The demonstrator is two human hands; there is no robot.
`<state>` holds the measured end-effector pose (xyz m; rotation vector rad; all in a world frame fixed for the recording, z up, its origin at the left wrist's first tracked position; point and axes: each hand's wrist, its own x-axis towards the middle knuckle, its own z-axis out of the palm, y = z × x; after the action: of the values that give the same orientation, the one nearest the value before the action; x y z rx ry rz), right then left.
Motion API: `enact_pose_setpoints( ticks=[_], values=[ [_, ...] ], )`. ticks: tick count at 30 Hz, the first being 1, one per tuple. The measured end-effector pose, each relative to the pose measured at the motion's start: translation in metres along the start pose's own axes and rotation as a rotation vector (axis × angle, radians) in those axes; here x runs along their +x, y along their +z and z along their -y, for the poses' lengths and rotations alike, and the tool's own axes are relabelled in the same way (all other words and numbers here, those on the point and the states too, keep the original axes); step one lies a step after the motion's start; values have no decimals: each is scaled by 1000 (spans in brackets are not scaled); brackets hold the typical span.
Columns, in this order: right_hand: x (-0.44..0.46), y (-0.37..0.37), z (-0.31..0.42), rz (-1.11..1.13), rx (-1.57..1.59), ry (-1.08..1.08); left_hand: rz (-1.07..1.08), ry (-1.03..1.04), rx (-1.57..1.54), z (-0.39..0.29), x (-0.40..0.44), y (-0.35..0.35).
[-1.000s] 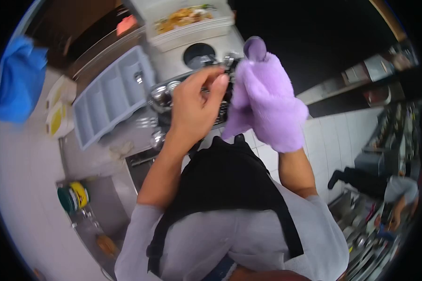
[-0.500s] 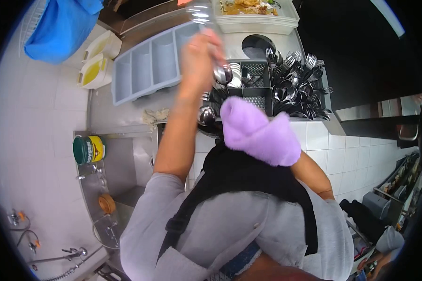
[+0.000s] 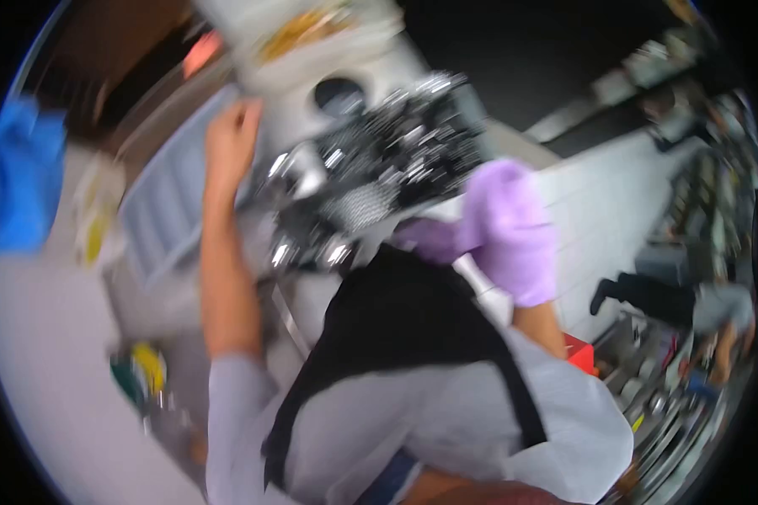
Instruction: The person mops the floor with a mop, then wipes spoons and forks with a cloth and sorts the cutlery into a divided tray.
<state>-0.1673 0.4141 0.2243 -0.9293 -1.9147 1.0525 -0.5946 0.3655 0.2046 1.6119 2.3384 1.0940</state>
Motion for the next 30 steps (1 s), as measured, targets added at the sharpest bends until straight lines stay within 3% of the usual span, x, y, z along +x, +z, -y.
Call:
enact_pose_setpoints(
  ticks=[1,2,3,4,5,7,8,10,12,14,16,17,20,22,26,29,30],
  values=[
    [-1,-3,-5,-30,33,8,78,-1,20,-10,-10,20],
    [1,-2,-9,-35,108,9,231,-133,38,-79,-26,25],
    [7,-1,-11,-28,213,15,243,-61,-263,-74,-44,62],
    [20,-1,-6,35,394,10,310,-12,-47,-133,-54,57],
    [32,-2,-1,99,574,17,344,-74,27,-146,-62,73],
    [43,7,-6,146,959,144,295,-27,54,-128,-70,115],
    [46,14,-5,91,953,124,226,-96,-62,-107,-71,134],
    [54,26,-3,27,974,85,305,-132,-198,-98,-64,130],
    [51,29,-7,-12,1040,38,251,-80,-189,-99,-74,124],
    [54,21,-14,105,745,2,148,8,-183,-111,-71,115],
    [61,7,-3,52,189,-265,5,115,-167,-134,-71,90],
    [63,-3,19,-59,-224,-499,-17,186,-271,-148,-70,77],
    [68,7,33,-213,-610,-839,-37,363,-293,-183,-65,47],
    [69,25,35,-96,-470,-767,-26,399,-335,-192,-59,46],
    [64,52,25,150,53,-367,-59,405,-401,-189,-57,52],
    [62,37,46,111,318,-124,-216,310,-452,-182,-80,65],
    [61,32,54,74,382,-59,-204,187,-528,-178,-91,72]
  ],
)
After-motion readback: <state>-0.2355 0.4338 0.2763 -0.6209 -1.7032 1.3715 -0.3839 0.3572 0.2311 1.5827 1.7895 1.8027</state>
